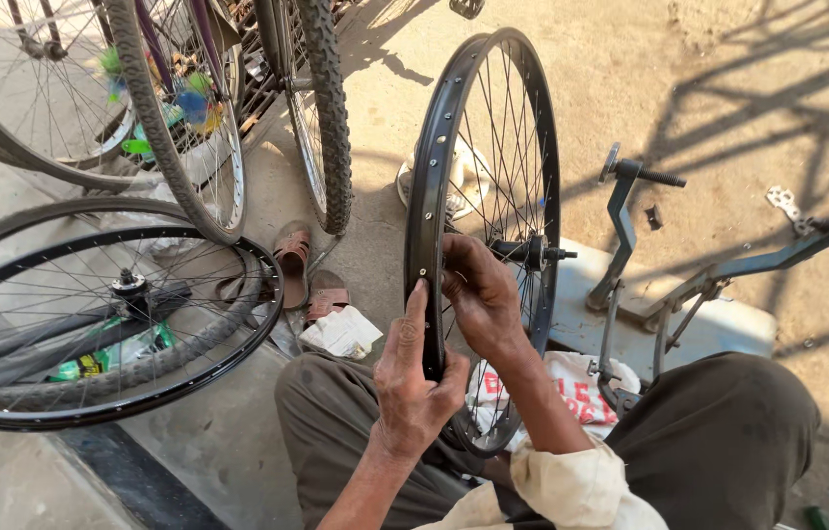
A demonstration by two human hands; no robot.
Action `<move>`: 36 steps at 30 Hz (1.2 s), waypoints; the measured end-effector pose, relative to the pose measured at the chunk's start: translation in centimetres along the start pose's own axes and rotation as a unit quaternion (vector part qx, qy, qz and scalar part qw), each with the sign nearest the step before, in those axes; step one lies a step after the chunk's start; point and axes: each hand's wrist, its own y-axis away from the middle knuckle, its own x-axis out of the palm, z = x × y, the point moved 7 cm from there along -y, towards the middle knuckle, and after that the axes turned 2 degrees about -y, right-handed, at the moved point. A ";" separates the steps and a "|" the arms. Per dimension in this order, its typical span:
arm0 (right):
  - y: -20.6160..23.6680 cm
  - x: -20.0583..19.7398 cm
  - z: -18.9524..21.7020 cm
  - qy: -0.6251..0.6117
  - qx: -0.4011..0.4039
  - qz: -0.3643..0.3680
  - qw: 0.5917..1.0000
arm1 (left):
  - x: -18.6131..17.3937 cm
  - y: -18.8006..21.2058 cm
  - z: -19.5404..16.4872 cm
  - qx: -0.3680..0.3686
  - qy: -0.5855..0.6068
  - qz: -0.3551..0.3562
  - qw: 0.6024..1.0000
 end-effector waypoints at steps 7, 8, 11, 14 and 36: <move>1.6 -1.1 1.0 -0.133 0.009 -0.034 0.991 | -1.1 -0.9 -0.9 0.029 0.047 -0.007 0.998; 1.4 -1.3 1.2 -0.155 0.017 -0.011 0.988 | -1.2 -0.8 -0.7 0.012 0.054 0.003 0.998; 0.5 -1.4 1.2 -0.212 0.052 0.053 0.974 | -1.4 -0.6 -0.2 -0.014 0.044 0.036 0.998; 0.2 -0.8 1.0 -0.224 0.097 0.103 0.964 | -1.5 -0.3 0.3 -0.029 0.011 0.076 0.997; 0.3 2.1 0.6 -0.129 0.147 0.214 0.957 | -3.2 1.6 2.3 0.050 0.006 0.035 0.998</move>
